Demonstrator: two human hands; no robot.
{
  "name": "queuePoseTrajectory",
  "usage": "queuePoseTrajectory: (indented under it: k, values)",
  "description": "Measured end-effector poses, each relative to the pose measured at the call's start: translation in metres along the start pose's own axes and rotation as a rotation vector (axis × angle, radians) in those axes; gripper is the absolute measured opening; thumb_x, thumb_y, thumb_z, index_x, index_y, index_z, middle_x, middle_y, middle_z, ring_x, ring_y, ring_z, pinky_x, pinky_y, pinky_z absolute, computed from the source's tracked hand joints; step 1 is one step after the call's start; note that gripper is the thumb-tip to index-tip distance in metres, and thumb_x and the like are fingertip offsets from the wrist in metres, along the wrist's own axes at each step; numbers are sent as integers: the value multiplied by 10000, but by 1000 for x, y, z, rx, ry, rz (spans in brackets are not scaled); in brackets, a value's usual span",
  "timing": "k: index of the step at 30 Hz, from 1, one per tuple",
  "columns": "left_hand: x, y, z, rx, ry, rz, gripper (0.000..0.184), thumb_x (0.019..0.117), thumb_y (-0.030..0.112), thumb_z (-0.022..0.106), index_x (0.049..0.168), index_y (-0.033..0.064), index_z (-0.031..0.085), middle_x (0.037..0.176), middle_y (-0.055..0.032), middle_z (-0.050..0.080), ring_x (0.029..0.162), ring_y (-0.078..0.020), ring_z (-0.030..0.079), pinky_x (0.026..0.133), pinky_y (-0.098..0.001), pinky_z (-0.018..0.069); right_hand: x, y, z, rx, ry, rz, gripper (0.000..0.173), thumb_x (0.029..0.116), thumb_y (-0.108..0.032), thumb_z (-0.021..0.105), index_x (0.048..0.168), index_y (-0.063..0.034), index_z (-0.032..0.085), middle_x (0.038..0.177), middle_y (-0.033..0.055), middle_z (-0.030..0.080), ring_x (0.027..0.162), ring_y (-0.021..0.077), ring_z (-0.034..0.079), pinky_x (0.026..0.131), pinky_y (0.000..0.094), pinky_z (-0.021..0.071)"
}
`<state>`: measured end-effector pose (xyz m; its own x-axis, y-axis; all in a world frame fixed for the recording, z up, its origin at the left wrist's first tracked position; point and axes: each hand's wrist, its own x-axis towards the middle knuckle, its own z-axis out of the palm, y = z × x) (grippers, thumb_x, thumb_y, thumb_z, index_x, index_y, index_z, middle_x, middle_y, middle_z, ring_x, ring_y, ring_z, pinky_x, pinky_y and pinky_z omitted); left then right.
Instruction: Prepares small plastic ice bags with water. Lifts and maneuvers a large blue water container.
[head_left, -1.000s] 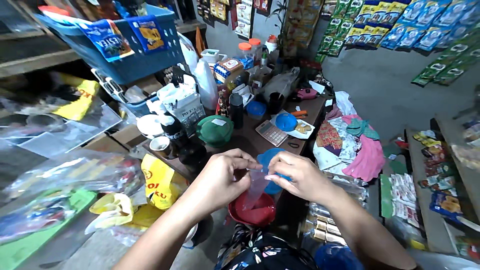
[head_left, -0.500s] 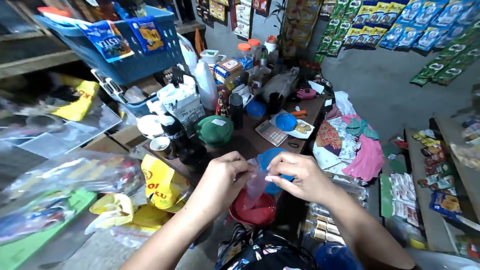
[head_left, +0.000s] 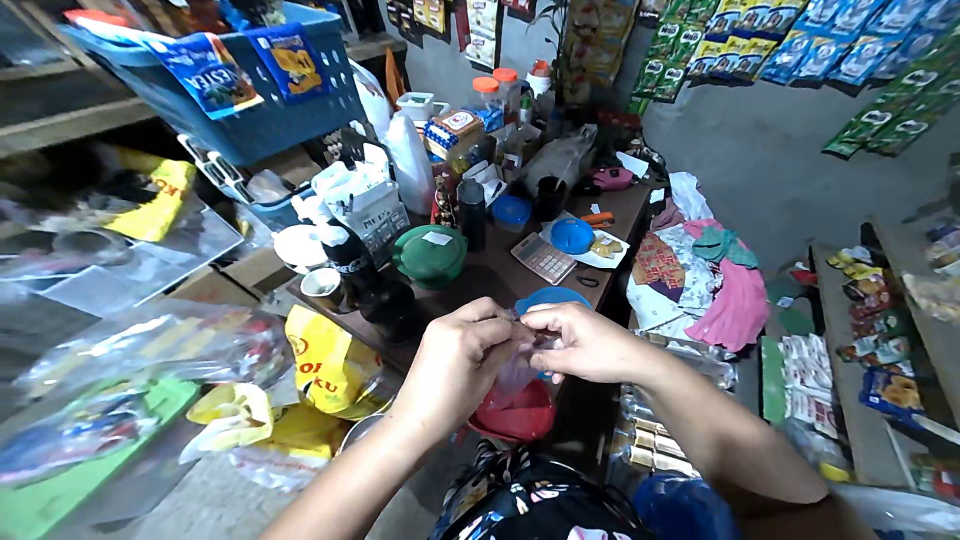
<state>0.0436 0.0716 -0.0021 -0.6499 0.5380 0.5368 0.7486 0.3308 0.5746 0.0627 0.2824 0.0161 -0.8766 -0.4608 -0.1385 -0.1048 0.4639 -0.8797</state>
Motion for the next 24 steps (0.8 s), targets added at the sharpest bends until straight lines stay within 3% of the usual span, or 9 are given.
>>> queuePoseTrajectory:
  k: [4,6,8,10,12,15,17,20,24]
  values:
    - [-4,7,8,-47,87,43,105,918,106,691,910,100,796,918,12,724,863,19,673,789,-120,550,2,-10,1,43,-22,58,59,927,34,617,948,5,664,876,15,636,645,-13,609,608,138,546]
    - [-8,3,10,-163,132,22,105,930,141,715,990,85,779,971,12,729,872,-13,692,787,-167,594,2,-12,0,28,-6,68,71,941,15,633,984,11,689,871,20,652,638,-14,608,604,136,541]
    - [-14,-7,12,-286,134,-45,352,891,258,779,1189,84,706,1102,-8,691,934,-69,677,808,-242,598,1,-15,0,-30,-11,59,110,983,-80,652,1012,3,718,891,27,658,646,-22,594,609,130,528]
    - [-19,-19,19,-346,-7,-164,692,802,422,831,1378,112,606,1273,-27,597,1109,-91,600,920,-280,535,2,-19,-1,-105,-38,40,160,1007,-146,640,1036,-30,745,930,26,652,674,-25,582,625,124,510]
    - [-19,-30,30,-467,-190,-238,643,811,404,824,1318,58,632,1331,-70,595,1235,-125,554,1041,-331,482,4,-24,-1,-204,-65,34,173,1013,-189,637,1017,-59,751,913,2,633,693,-36,573,640,119,498]
    - [-14,-38,40,-691,-338,-196,290,921,244,730,1103,22,695,1126,16,658,1087,9,594,980,-210,495,7,-25,-2,-330,-82,-20,182,1004,-197,642,980,-57,755,875,0,644,752,1,575,698,176,481]
    - [-17,-43,44,-775,-342,-144,147,989,143,629,1005,24,714,1046,51,706,1034,34,628,966,-213,515,6,-20,-5,-278,-67,-19,173,1002,-178,653,996,-41,759,892,17,631,739,7,580,679,160,491]
    - [-27,-47,48,-685,-296,-94,301,1056,181,499,1068,-29,713,1158,-55,680,1200,-78,568,1092,-297,430,3,3,-3,-27,-1,-17,148,990,-119,661,1016,4,740,906,28,622,681,-8,598,624,124,526]
    - [-39,-45,54,-483,-173,-75,411,1099,274,407,1080,7,718,1230,-78,669,1308,-139,517,1165,-380,346,-3,29,5,235,124,-52,116,964,-77,679,1013,4,747,894,-3,683,680,-6,627,626,142,550]
